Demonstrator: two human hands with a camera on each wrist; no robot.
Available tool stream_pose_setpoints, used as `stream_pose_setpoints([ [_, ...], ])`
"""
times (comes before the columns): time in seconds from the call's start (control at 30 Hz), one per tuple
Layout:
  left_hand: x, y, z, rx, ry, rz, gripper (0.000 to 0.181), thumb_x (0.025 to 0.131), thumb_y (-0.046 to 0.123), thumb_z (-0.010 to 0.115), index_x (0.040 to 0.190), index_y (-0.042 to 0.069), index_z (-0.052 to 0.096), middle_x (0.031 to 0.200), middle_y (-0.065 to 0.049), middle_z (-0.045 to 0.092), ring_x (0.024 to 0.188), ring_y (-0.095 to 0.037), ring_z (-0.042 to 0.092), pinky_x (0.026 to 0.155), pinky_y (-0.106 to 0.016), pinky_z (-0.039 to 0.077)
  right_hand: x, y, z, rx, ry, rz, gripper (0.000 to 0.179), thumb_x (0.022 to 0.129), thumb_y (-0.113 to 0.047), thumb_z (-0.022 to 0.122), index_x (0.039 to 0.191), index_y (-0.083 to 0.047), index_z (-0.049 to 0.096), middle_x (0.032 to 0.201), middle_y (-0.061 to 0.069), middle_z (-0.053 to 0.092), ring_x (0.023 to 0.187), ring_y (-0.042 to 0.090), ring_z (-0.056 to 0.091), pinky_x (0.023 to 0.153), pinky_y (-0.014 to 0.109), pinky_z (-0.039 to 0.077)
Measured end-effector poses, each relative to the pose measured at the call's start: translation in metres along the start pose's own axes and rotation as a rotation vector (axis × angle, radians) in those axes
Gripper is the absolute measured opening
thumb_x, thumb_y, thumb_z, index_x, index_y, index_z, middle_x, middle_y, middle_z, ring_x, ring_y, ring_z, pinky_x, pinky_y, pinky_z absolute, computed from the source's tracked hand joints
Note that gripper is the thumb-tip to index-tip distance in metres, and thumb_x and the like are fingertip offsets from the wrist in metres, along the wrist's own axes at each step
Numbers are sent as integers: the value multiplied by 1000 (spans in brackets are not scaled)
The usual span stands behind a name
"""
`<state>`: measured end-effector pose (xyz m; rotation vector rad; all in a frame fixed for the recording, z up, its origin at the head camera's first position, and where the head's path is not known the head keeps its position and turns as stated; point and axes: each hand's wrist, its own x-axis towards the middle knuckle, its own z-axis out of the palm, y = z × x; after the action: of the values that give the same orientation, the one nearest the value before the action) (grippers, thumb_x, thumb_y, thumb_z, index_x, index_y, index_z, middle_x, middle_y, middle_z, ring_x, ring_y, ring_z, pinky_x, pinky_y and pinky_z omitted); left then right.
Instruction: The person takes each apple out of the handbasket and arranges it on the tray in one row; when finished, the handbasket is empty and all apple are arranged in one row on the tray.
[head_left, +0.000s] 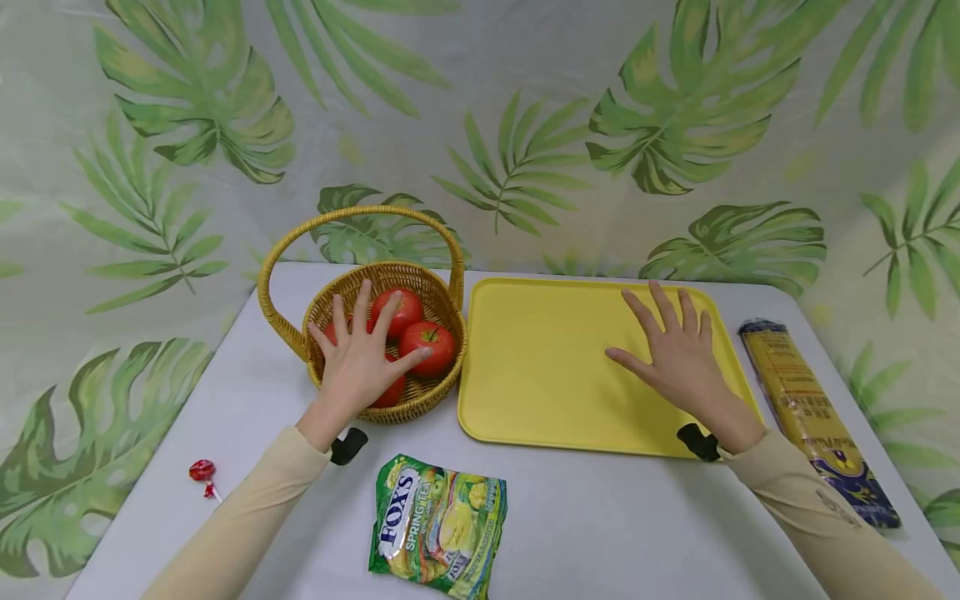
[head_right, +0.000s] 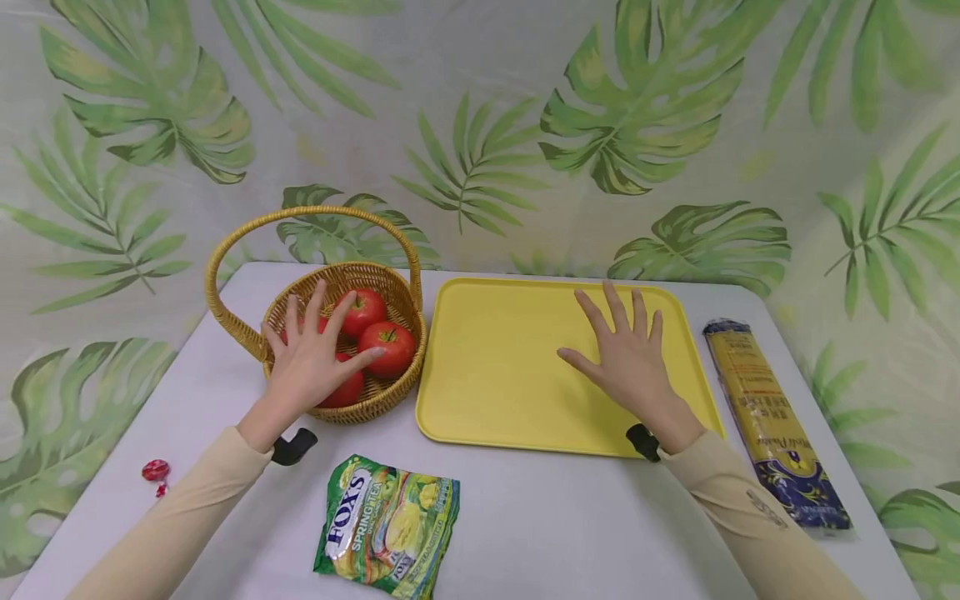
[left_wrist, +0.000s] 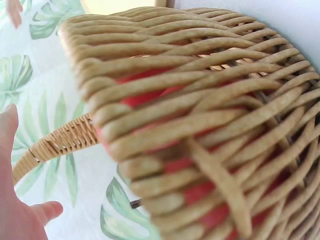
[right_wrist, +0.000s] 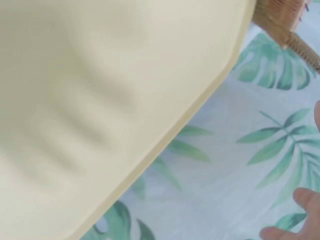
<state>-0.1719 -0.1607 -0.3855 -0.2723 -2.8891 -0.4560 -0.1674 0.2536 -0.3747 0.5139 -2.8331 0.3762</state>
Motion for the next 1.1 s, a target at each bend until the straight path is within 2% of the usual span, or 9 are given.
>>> stream_pose_setpoints([
  [0.13,-5,1,-8,-20,7,9,90,82,70,55,154,26,21,159,-11,-2,140,-47,-8,97,-75,-8,13,-16,-2,98,33,-109,82,88,-44,66,153,-18,23,154,21,16,139,49,7,103,71,8],
  [0.27,-12,-1,-16,-89,35,32,86,84,63,60,152,25,26,159,-9,2,141,-44,-4,101,-72,-6,30,-35,1,276,29,-232,81,86,-31,72,151,-15,27,154,19,20,139,44,14,106,65,16],
  [0.37,-20,-4,-21,-179,60,44,81,85,56,64,151,24,30,159,-9,7,142,-40,-1,105,-68,1,43,-52,6,419,-20,-299,80,86,-27,73,151,-17,28,155,13,22,140,36,18,106,60,21],
  [0.53,-35,-11,-30,-383,85,30,75,87,43,68,150,22,33,157,-7,14,142,-35,11,102,-68,22,67,-80,19,609,-129,-384,75,88,-26,71,150,-19,30,153,4,29,138,24,28,108,49,27],
  [0.6,-42,-15,-32,-464,95,11,73,87,37,69,149,21,34,157,-7,16,141,-34,16,98,-70,26,76,-92,24,688,-188,-398,73,88,-25,71,150,-20,32,151,1,32,137,22,31,108,45,29],
  [0.67,-49,-19,-33,-532,115,-4,71,87,30,70,148,19,36,156,-7,20,140,-33,21,99,-69,26,85,-102,30,761,-247,-400,72,89,-23,70,149,-19,33,151,0,32,136,22,32,108,44,30],
  [0.8,-62,-28,-33,-653,153,-38,66,88,17,70,146,16,40,152,-8,29,138,-30,27,103,-62,29,104,-119,42,864,-343,-407,69,89,-17,69,149,-18,34,150,0,33,134,26,35,107,46,30],
  [0.97,-77,-42,-31,-798,152,-145,62,91,13,66,147,13,38,149,-8,32,135,-31,32,103,-53,33,124,-136,57,922,-442,-433,67,88,-9,68,147,-17,37,148,2,37,128,25,41,106,50,30],
  [1.1,-87,-53,-24,-877,124,-247,62,94,17,63,148,11,34,150,-9,29,135,-33,32,104,-53,32,136,-147,68,921,-531,-430,65,87,-10,69,145,-14,40,146,2,38,128,23,40,106,52,30],
])
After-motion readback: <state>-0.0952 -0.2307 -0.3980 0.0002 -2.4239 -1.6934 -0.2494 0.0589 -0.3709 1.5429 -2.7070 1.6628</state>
